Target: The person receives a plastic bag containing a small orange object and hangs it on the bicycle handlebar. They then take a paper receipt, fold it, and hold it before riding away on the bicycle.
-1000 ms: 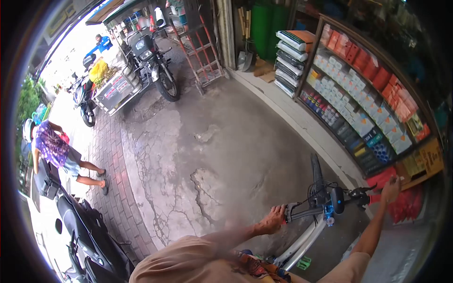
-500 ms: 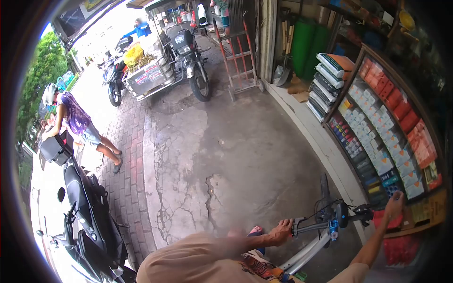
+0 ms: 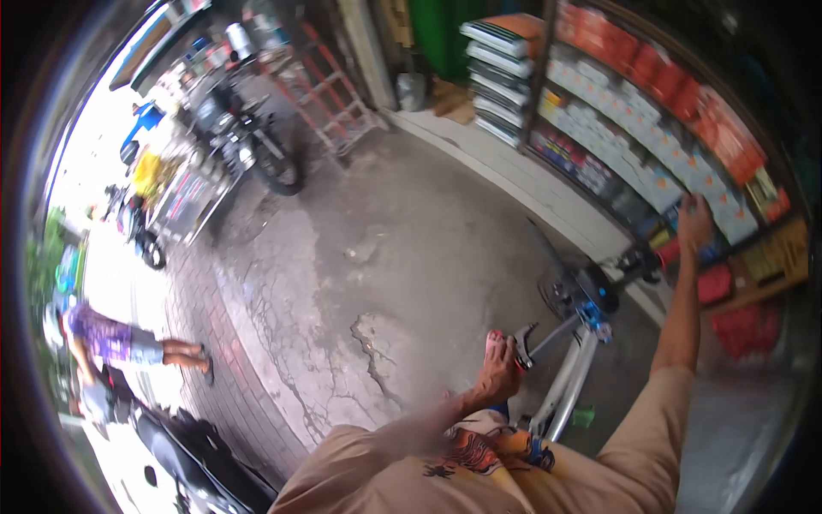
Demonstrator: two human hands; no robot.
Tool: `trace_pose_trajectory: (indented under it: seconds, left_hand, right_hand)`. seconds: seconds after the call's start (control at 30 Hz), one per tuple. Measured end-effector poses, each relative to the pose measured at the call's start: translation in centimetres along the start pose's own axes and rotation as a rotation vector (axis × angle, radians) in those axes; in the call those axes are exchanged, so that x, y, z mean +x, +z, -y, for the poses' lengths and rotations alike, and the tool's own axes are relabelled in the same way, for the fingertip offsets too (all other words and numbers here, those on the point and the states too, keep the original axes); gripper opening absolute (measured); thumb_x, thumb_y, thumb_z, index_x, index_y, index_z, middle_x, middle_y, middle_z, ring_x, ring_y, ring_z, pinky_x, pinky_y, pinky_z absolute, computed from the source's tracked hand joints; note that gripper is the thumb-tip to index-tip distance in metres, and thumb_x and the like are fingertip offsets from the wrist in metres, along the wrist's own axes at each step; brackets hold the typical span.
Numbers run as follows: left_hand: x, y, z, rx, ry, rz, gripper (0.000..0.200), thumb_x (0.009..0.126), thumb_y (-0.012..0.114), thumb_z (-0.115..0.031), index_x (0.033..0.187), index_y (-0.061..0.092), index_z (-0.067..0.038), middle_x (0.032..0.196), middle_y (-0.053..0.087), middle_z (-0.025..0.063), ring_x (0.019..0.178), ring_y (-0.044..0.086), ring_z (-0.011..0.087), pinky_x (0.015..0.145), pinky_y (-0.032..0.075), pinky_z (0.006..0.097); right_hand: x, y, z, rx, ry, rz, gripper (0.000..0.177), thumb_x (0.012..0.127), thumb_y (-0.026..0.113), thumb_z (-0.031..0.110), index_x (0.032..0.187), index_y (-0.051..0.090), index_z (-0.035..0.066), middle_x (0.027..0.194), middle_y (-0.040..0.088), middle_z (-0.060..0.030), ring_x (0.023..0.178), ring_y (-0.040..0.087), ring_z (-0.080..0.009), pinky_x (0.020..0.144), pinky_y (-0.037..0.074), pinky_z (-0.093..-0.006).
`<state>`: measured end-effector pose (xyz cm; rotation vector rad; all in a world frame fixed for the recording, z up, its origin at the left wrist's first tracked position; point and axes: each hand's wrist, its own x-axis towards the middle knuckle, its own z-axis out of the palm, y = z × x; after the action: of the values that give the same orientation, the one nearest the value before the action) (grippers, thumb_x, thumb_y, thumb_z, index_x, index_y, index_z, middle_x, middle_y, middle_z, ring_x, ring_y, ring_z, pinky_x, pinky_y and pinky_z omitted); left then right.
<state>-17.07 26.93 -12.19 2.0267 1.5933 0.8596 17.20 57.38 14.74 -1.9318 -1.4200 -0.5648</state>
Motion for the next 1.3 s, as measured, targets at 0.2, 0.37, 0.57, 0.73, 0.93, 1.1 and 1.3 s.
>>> trace_pose_trajectory:
  seconds: [0.2, 0.37, 0.57, 0.73, 0.93, 1.1, 1.3]
  left_hand:
    - [5.3, -2.3, -1.2, -0.254, -0.154, 0.214, 0.084, 0.073, 0.067, -0.013, 0.142, 0.025, 0.010, 0.122, 0.048, 0.0264, 0.112, 0.046, 0.0441, 0.099, 0.038, 0.0499]
    - [12.3, -6.0, -4.7, 0.160, 0.054, 0.238, 0.069, 0.083, 0.064, -0.020, 0.142, 0.035, 0.000, 0.134, 0.045, 0.0258, 0.126, 0.039, 0.0435, 0.104, 0.035, 0.0503]
    - [19.5, -8.0, -2.9, 0.126, 0.014, 0.095, 0.077, 0.065, 0.068, -0.013, 0.131, 0.040, 0.015, 0.125, 0.043, 0.0304, 0.115, 0.041, 0.0450, 0.097, 0.037, 0.0539]
    - [23.1, -11.6, -2.6, 0.127, -0.267, 0.137, 0.075, 0.063, 0.067, -0.011, 0.132, 0.043, 0.007, 0.111, 0.050, 0.0218, 0.108, 0.046, 0.0400, 0.096, 0.037, 0.0505]
    - [25.7, -15.1, 1.4, -0.008, -0.369, 0.184, 0.059, 0.082, 0.069, -0.024, 0.129, 0.040, -0.004, 0.102, 0.070, 0.0127, 0.090, 0.066, 0.0385, 0.078, 0.050, 0.0474]
    - [27.5, -16.9, 6.2, 0.054, -0.463, 0.377, 0.052, 0.084, 0.068, -0.030, 0.123, 0.044, -0.006, 0.101, 0.070, 0.0161, 0.093, 0.065, 0.0414, 0.080, 0.049, 0.0487]
    - [28.4, -17.4, 7.4, -0.095, -0.449, 0.258, 0.037, 0.090, 0.059, -0.040, 0.096, 0.063, -0.004, 0.097, 0.064, 0.0193, 0.094, 0.063, 0.0377, 0.081, 0.049, 0.0478]
  right_hand:
    - [5.4, 6.3, -0.4, 0.114, 0.092, -0.024, 0.028, 0.087, 0.062, 0.033, 0.101, 0.067, 0.009, 0.098, 0.070, -0.0098, 0.098, 0.064, -0.0306, 0.083, 0.051, -0.0423]
    - [9.2, 12.2, 0.2, 0.282, 0.116, -0.081, 0.024, 0.087, 0.058, 0.029, 0.098, 0.067, 0.009, 0.096, 0.069, -0.0134, 0.088, 0.066, -0.0329, 0.078, 0.052, -0.0424]
    - [14.4, 16.8, 5.1, 0.341, 0.203, -0.059, 0.016, 0.087, 0.056, 0.023, 0.093, 0.067, 0.012, 0.086, 0.068, -0.0157, 0.082, 0.066, -0.0361, 0.073, 0.052, -0.0450]
    - [15.5, 20.4, 8.6, 0.381, 0.201, -0.026, 0.015, 0.084, 0.058, 0.019, 0.092, 0.067, 0.010, 0.087, 0.067, -0.0171, 0.083, 0.065, -0.0376, 0.075, 0.051, -0.0478]
    - [16.3, 22.1, 13.3, 0.349, 0.280, -0.021, 0.008, 0.080, 0.062, 0.011, 0.086, 0.065, 0.007, 0.084, 0.066, -0.0151, 0.081, 0.064, -0.0352, 0.072, 0.051, -0.0465]
    - [16.4, 24.7, 17.3, 0.439, 0.254, -0.094, 0.018, 0.090, 0.054, 0.023, 0.093, 0.066, 0.010, 0.086, 0.066, -0.0180, 0.085, 0.063, -0.0371, 0.077, 0.050, -0.0480]
    - [14.4, 28.3, 19.5, 0.538, 0.277, -0.206, 0.045, 0.094, 0.058, 0.028, 0.131, 0.047, 0.005, 0.126, 0.049, -0.0220, 0.114, 0.048, -0.0398, 0.097, 0.038, -0.0478]
